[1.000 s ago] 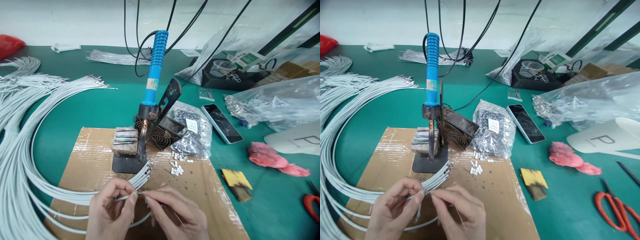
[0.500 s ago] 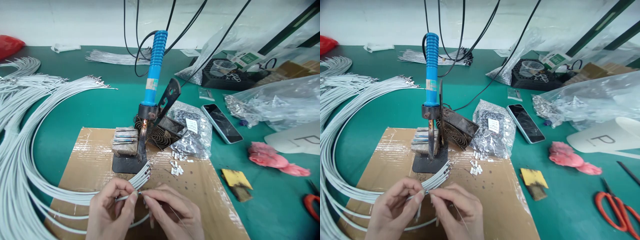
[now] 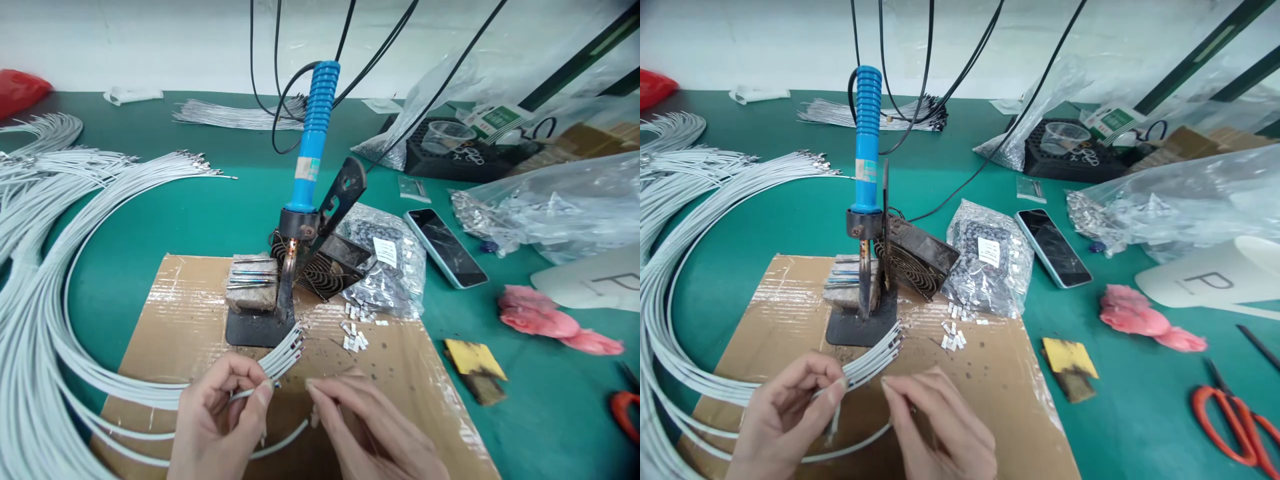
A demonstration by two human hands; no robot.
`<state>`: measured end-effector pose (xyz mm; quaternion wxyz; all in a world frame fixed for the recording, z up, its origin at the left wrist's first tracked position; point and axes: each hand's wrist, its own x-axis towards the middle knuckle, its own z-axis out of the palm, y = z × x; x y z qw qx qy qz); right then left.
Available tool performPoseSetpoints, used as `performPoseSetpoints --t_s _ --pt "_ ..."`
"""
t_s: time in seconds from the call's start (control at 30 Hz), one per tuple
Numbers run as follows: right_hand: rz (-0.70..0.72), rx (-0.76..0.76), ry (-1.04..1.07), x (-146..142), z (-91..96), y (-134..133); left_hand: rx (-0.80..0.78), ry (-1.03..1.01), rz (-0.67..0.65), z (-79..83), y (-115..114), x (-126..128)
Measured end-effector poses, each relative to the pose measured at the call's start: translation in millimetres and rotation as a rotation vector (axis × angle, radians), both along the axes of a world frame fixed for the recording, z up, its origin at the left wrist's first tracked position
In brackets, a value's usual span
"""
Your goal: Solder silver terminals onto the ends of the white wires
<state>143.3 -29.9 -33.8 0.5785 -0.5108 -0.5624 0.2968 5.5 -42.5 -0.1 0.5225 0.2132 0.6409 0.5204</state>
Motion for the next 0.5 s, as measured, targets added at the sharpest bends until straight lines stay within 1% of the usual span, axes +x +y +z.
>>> performPoseSetpoints --t_s 0.17,0.3,0.4,0.5 --pt "-0.017 -0.262 0.17 4.0 1.5 3.6 0.023 0.069 -0.035 0.5 1.0 -1.1" --pt "0.065 -0.414 0.334 -0.9 9.6 6.3 0.03 0.138 -0.08 -0.2 -1.2 -2.9" --pt "0.146 -0.468 0.372 -2.6 12.5 7.4 0.059 0.184 -0.113 -5.4 -5.4 -3.5" --pt "0.189 -0.47 0.324 -2.6 12.2 8.7 0.16 0.2 -0.105 -13.0 -9.6 -2.7"
